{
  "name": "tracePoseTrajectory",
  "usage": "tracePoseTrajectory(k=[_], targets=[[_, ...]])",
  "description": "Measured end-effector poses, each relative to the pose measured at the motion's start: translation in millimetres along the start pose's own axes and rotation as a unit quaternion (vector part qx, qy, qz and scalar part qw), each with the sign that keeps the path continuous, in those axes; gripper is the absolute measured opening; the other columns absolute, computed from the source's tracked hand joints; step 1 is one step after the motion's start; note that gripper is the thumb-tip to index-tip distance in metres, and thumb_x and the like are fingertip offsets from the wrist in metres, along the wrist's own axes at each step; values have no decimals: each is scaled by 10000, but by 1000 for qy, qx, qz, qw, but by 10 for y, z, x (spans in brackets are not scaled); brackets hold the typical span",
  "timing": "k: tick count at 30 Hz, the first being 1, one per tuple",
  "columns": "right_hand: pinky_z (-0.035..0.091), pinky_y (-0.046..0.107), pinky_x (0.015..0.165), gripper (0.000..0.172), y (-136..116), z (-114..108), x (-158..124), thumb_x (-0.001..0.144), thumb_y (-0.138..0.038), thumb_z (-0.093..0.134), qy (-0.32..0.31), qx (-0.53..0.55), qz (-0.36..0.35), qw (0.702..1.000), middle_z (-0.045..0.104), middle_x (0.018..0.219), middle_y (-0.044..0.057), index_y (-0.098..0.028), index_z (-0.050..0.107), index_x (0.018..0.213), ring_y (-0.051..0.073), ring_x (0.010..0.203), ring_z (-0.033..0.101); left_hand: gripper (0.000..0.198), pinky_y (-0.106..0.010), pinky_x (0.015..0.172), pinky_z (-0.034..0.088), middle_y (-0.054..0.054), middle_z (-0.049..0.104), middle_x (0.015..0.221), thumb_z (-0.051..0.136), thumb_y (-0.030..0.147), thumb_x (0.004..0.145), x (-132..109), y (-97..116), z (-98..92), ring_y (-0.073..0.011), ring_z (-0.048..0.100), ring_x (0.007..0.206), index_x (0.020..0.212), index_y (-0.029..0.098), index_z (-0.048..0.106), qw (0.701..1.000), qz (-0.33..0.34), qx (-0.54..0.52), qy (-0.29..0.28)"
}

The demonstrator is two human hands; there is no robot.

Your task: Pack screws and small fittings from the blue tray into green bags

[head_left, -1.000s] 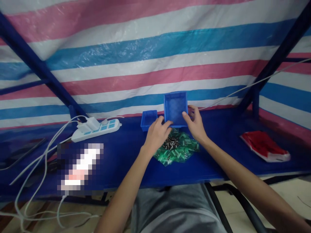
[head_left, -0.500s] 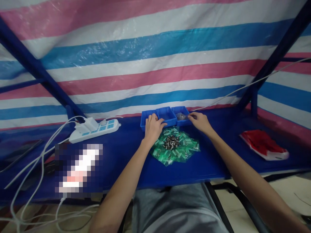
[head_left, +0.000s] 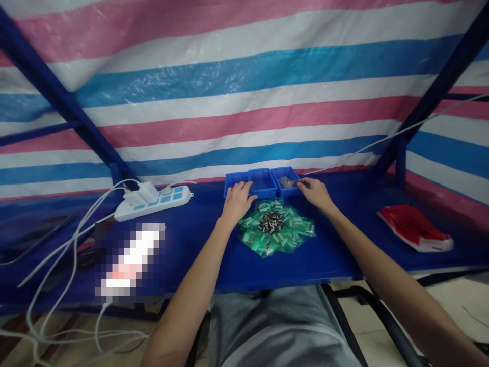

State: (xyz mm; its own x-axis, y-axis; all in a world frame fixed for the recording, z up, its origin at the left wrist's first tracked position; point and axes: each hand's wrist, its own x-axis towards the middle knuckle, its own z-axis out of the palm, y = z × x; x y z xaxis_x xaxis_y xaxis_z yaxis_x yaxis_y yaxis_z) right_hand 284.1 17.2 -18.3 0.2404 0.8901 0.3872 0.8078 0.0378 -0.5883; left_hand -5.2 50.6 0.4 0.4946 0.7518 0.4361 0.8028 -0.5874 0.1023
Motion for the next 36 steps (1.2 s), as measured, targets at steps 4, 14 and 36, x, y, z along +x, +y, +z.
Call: tracePoseTrajectory(k=[4, 14, 36], targets=[[508, 355, 863, 306, 5, 29, 1, 922, -324, 533, -1, 8, -5, 1000, 761, 1061, 92, -184, 752, 1083, 261, 957, 701, 366, -364, 927, 390, -94, 630, 1193, 525, 328, 993, -18, -93, -37, -263, 542, 1144, 1337, 219, 580, 999, 23, -32, -11], [511, 365, 880, 283, 23, 86, 8, 925, -335, 546, 1, 20, -10, 1000, 763, 1044, 87, -185, 747, 1056, 249, 931, 705, 341, -353, 895, 369, -77, 663, 1052, 444, 344, 1029, 26, -88, 19, -235, 557, 1043, 1275, 267, 667, 999, 4, -51, -12], [558, 313, 782, 289, 141, 121, 74, 895, -323, 562, 4, 80, 88, 993, 782, 876, 79, -158, 767, 1016, 222, 729, 742, 310, -320, 791, 411, -67, 671, 1002, 439, 282, 1027, -8, -50, -28, -225, 626, 969, 1180, 253, 707, 999, 22, -38, -22]])
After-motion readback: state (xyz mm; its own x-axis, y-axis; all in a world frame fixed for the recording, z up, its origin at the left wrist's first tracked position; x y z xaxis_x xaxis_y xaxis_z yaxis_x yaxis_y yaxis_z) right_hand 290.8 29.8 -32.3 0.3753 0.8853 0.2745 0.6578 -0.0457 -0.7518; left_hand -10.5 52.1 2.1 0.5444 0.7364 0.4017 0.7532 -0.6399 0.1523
